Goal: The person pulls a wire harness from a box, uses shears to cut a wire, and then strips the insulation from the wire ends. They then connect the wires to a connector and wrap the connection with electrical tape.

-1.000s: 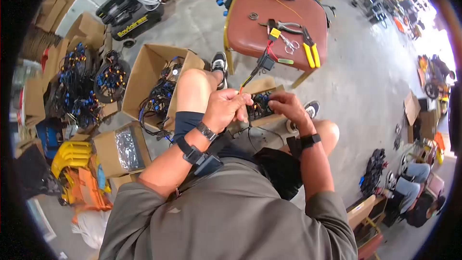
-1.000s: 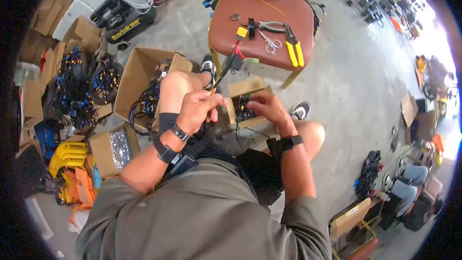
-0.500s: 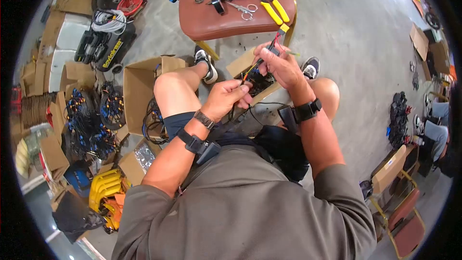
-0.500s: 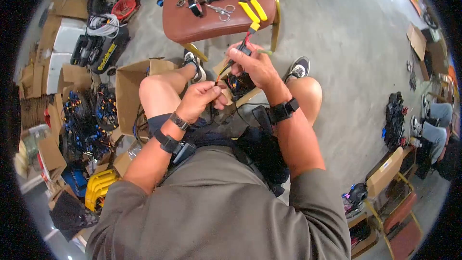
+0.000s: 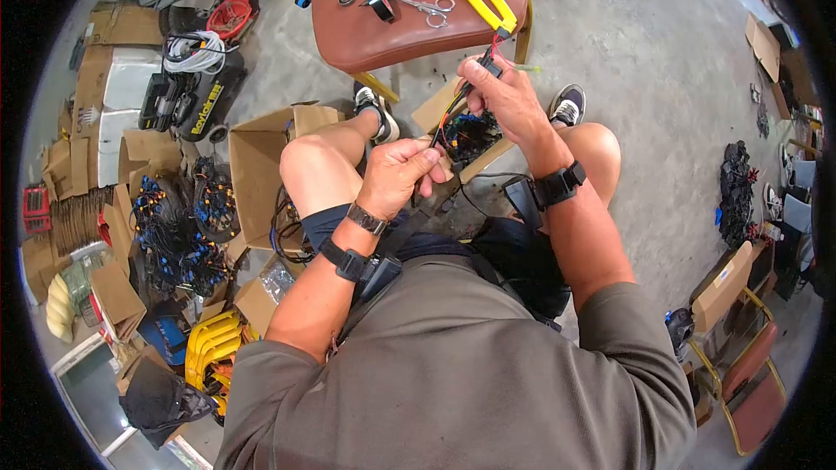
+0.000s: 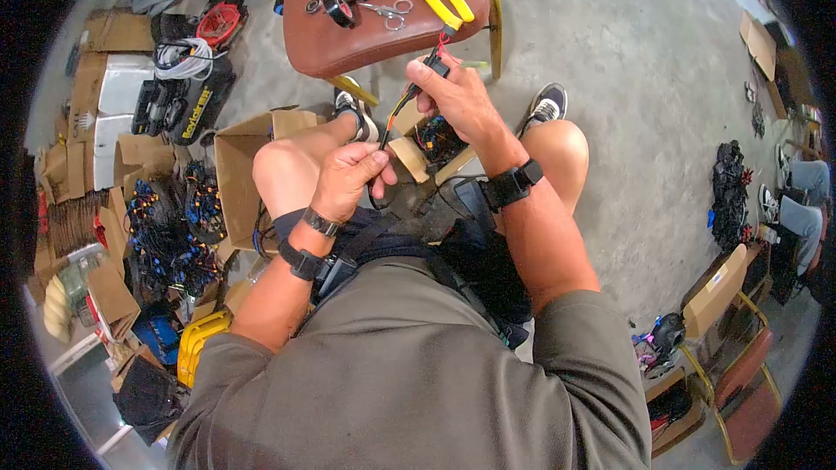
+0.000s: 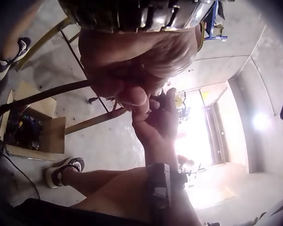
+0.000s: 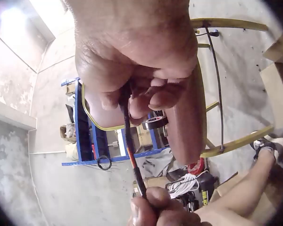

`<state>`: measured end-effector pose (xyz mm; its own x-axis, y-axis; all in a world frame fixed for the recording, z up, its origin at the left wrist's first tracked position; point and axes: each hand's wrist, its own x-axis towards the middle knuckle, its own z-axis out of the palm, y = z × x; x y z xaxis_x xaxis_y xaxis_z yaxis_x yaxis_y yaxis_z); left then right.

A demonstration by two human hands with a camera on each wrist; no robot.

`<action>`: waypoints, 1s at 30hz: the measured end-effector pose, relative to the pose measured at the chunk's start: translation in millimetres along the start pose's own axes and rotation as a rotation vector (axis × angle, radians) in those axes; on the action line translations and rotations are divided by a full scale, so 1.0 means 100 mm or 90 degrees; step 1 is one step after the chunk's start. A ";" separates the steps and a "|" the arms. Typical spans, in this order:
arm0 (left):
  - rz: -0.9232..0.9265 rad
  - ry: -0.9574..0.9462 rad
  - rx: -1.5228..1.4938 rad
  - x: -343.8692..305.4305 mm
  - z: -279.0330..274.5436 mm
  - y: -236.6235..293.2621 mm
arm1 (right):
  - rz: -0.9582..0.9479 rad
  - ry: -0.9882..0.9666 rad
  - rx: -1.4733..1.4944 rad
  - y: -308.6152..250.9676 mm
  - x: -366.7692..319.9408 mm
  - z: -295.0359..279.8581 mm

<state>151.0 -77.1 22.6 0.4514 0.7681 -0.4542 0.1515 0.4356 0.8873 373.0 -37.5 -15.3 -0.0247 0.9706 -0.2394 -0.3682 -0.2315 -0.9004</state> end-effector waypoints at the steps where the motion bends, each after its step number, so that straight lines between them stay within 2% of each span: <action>1: 0.006 0.003 0.002 0.00 0.00 0.00 | 0.000 -0.002 0.010 -0.01 0.00 0.01; 10: 0.004 0.077 -0.078 -0.02 -0.03 -0.03 | 0.001 -0.145 0.004 -0.03 -0.04 0.02; 15: -0.025 0.089 -0.052 0.00 -0.03 -0.12 | 0.015 -0.238 -0.177 -0.05 -0.09 0.05; 19: -0.054 0.087 0.014 0.03 0.07 -0.05 | 0.067 -0.293 -0.213 0.06 -0.07 0.10; 30: -0.020 0.097 0.038 0.06 0.09 -0.09 | 0.089 -0.234 -0.197 0.09 -0.10 0.16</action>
<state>160.2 -80.4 12.7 0.3078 0.8189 -0.4845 0.2179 0.4350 0.8737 354.6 -47.9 -15.2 -0.4008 0.8749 -0.2719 -0.0468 -0.3160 -0.9476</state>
